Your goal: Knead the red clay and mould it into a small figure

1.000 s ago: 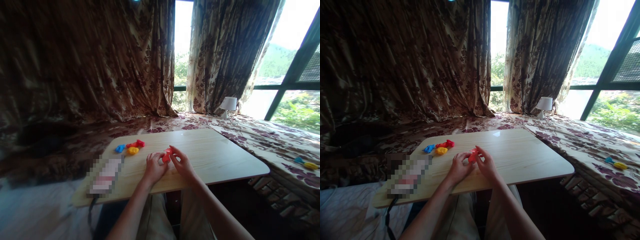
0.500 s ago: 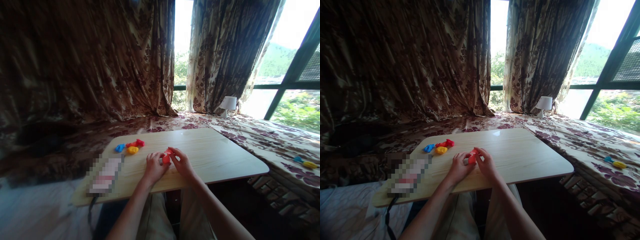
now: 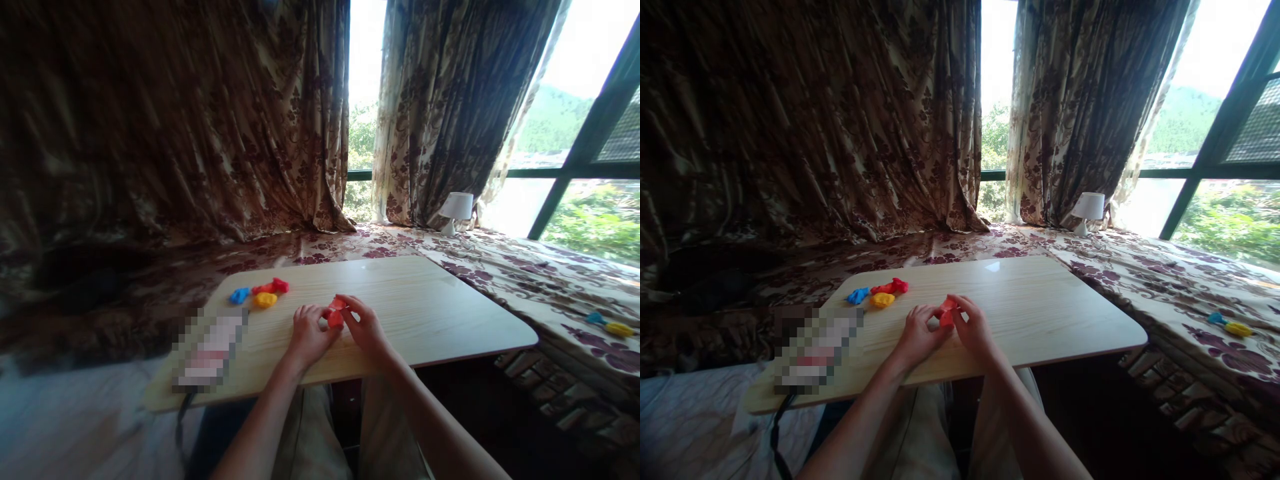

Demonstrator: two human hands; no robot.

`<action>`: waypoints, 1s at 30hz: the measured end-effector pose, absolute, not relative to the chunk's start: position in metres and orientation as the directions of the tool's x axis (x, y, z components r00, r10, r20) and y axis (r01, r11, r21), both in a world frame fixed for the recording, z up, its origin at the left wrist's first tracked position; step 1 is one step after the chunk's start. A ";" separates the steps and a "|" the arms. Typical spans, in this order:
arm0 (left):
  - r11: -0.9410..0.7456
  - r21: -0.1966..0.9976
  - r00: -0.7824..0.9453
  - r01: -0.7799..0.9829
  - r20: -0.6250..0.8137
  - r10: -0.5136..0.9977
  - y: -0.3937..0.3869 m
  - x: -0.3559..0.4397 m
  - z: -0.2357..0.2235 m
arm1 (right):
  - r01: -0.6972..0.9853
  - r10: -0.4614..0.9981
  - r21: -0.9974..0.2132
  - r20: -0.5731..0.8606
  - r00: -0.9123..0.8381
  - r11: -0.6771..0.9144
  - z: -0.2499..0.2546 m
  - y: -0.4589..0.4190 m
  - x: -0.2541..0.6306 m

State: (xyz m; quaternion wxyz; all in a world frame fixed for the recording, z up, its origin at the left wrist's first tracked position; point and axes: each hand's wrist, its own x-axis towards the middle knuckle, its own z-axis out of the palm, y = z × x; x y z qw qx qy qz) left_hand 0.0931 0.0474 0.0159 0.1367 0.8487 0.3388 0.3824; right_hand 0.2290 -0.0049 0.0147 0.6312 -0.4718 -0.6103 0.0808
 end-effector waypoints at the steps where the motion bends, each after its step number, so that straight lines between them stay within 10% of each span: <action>1: -0.726 0.495 0.471 0.477 0.553 0.687 0.047 0.093 0.017 | 0.477 0.680 -0.693 0.694 0.238 0.540 0.015 -0.005 0.229; 30: -0.730 0.409 0.469 0.547 0.573 0.672 0.051 0.094 0.011 | 0.624 0.721 -0.691 0.634 0.282 0.364 0.004 0.003 0.235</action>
